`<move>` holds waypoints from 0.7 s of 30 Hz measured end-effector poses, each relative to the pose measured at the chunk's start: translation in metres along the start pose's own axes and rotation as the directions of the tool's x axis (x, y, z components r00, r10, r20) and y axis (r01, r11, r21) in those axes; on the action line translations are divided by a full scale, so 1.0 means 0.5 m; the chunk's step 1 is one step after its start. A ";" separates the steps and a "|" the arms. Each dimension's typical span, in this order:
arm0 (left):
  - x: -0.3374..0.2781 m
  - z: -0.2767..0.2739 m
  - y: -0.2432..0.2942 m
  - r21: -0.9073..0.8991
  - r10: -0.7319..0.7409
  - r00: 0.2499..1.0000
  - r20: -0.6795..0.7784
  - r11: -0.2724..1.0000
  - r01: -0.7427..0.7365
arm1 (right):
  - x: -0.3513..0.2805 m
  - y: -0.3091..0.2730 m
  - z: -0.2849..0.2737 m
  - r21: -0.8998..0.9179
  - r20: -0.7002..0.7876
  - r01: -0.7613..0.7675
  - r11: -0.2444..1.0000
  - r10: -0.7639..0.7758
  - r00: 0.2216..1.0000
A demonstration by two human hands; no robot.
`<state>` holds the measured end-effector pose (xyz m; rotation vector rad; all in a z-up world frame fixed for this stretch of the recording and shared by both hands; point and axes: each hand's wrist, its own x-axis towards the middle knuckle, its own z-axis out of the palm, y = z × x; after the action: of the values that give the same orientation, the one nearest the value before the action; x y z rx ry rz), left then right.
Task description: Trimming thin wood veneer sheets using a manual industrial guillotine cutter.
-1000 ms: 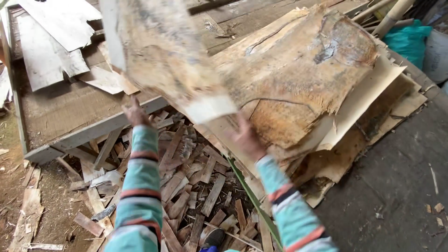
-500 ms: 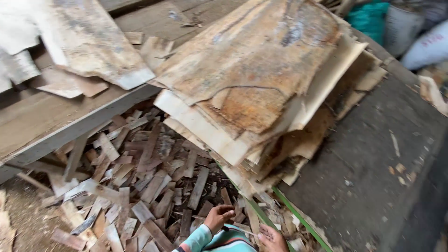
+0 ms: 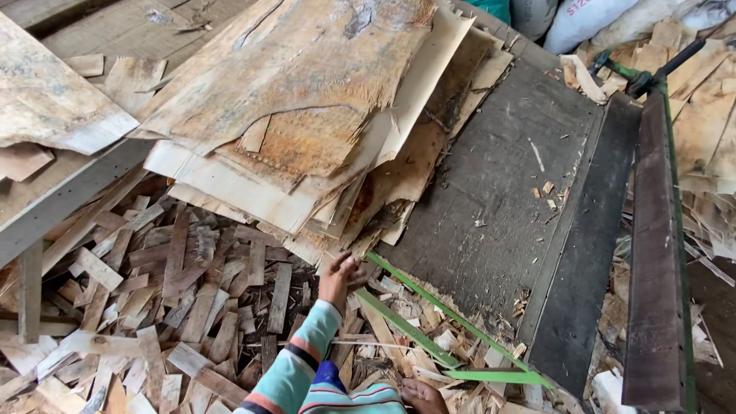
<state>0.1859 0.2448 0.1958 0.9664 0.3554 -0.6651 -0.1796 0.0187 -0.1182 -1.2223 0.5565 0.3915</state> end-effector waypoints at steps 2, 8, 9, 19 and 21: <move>0.021 -0.008 0.037 -0.085 0.040 0.999 -0.004 0.996 -0.041 | 0.006 -0.025 0.007 0.023 -0.058 -0.039 0.999 0.040 0.998; 0.079 -0.039 0.135 -0.160 0.086 0.994 -0.070 0.982 -0.097 | 0.008 -0.282 0.198 0.147 -0.228 -0.164 0.975 0.195 0.954; 0.093 -0.054 0.144 -0.187 0.117 0.989 -0.086 0.974 -0.131 | 0.002 -0.339 0.250 0.094 -0.189 -0.073 0.993 0.090 0.978; 0.269 -0.177 0.493 -0.294 0.382 0.826 -0.415 0.803 -0.519 | 0.148 -0.374 0.284 -0.047 0.014 -0.104 0.993 0.105 0.994; 0.311 -0.215 0.568 -0.319 0.370 0.811 -0.454 0.782 -0.535 | 0.188 -0.336 0.285 -0.067 0.003 -0.077 0.995 0.078 0.997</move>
<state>0.4917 0.3916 0.2334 0.6969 0.5485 0.0681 0.0175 0.1027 -0.0113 -1.2659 0.5913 0.4819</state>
